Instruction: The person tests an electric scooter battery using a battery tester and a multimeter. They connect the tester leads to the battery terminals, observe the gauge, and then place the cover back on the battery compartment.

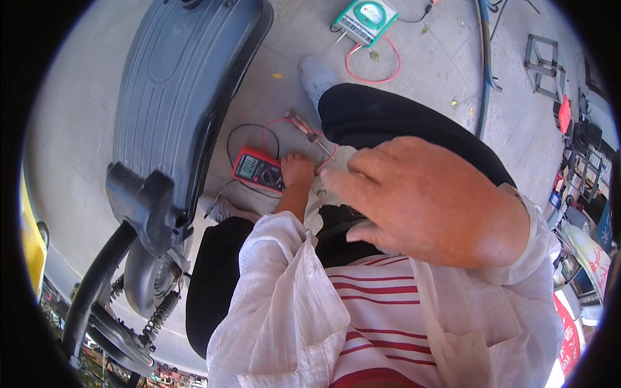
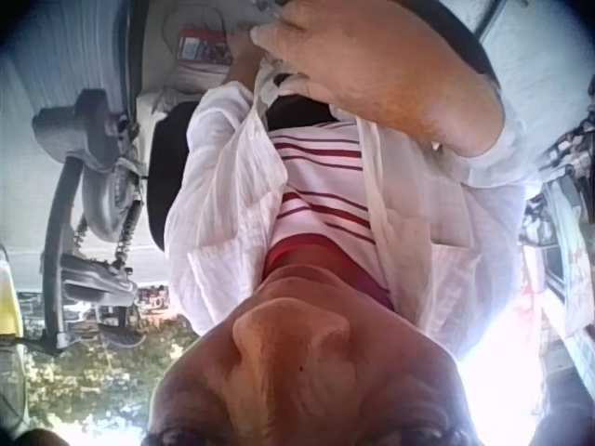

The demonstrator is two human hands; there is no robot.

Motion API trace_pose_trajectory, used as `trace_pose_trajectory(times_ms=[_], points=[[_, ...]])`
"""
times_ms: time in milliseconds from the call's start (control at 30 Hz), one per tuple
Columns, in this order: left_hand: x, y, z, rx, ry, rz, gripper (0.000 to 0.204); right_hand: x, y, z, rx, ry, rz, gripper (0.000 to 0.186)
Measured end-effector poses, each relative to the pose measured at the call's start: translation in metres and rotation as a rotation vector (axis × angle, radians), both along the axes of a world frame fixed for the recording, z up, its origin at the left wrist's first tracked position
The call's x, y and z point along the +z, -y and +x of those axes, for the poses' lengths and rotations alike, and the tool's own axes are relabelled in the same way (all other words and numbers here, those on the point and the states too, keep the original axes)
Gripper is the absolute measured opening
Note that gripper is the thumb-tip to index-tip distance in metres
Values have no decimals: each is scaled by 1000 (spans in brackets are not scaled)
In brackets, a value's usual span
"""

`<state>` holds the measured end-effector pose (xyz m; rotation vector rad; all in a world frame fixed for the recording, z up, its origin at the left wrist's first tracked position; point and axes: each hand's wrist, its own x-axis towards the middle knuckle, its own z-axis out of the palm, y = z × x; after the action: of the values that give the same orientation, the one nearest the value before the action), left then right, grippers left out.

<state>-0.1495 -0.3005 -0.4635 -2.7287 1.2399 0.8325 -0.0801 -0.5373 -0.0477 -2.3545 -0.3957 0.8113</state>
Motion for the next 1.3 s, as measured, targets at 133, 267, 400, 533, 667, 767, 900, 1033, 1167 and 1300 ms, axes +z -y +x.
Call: trace_pose_trajectory(times_ms=[133,267,400,533,667,767,900,1033,1167,1300], points=[[-11,8,-3,28,-34,132,23,-1,-3,0,-11,19,-9,54],[4,8,10,-2,-148,48,19,-1,-4,-2,24,15,1,52],[58,5,45,302,-462,-112,18,1,-19,-20,116,136,-62,45],[171,4,81,580,-548,-345,19,11,-61,-32,262,166,-212,44],[187,-65,136,1124,-1285,-849,15,30,-104,-33,405,193,-237,45],[258,-46,130,1093,-1463,-1029,16,17,-103,-39,33,453,112,40],[368,-107,92,1099,-1418,-1394,20,11,-64,-73,-300,853,733,33],[409,-164,67,1175,-1367,-1596,25,-84,54,-182,-1004,812,355,22],[426,-206,38,1347,-1073,-1635,25,-199,114,-337,-1495,225,-16,24],[434,-216,22,1425,-961,-1604,28,-303,110,-451,-1419,-269,-260,33]])
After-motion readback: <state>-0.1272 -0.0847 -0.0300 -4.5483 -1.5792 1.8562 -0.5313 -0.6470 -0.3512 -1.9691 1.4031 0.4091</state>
